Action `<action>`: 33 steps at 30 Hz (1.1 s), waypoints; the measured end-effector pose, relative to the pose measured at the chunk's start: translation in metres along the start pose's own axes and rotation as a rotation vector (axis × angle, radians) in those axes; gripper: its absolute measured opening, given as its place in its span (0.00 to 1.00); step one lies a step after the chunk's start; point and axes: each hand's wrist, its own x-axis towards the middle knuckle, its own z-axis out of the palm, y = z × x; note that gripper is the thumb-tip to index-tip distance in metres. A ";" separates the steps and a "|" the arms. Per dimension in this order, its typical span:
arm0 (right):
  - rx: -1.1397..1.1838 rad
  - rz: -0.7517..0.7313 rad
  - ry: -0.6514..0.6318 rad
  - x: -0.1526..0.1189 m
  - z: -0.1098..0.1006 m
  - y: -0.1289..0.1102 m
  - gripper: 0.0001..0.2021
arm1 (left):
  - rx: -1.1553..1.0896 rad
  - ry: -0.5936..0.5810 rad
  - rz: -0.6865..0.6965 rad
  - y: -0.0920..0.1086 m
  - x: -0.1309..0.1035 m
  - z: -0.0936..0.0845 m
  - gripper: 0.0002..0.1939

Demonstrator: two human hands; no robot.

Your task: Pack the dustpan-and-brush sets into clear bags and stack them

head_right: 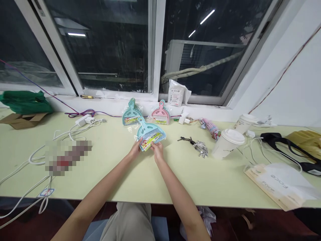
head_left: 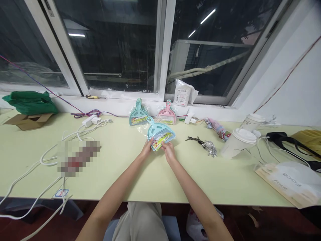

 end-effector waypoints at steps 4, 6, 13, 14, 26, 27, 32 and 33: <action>0.067 -0.062 0.030 -0.002 0.002 0.003 0.16 | 0.072 -0.055 0.069 -0.002 -0.006 0.008 0.29; 0.086 -0.080 0.037 -0.003 0.003 0.006 0.17 | 0.145 0.042 0.151 -0.003 -0.006 0.008 0.33; 0.057 -0.032 0.028 0.004 0.001 0.006 0.16 | 0.169 0.193 0.269 -0.010 -0.003 0.001 0.29; 0.075 -0.033 0.031 0.007 -0.002 0.004 0.15 | 0.168 0.191 0.261 -0.012 -0.004 0.002 0.29; 0.152 0.018 0.197 0.030 -0.025 -0.006 0.12 | 0.216 0.117 0.263 -0.016 -0.015 0.013 0.31; 0.155 0.024 0.194 0.030 -0.024 -0.007 0.12 | 0.218 0.119 0.263 -0.016 -0.015 0.012 0.31; 0.092 0.001 -0.032 0.025 -0.020 -0.013 0.15 | 0.210 0.155 0.259 -0.013 -0.013 0.005 0.34; 0.070 -0.007 -0.054 0.024 -0.020 -0.013 0.16 | 0.202 0.154 0.247 -0.012 -0.013 0.004 0.35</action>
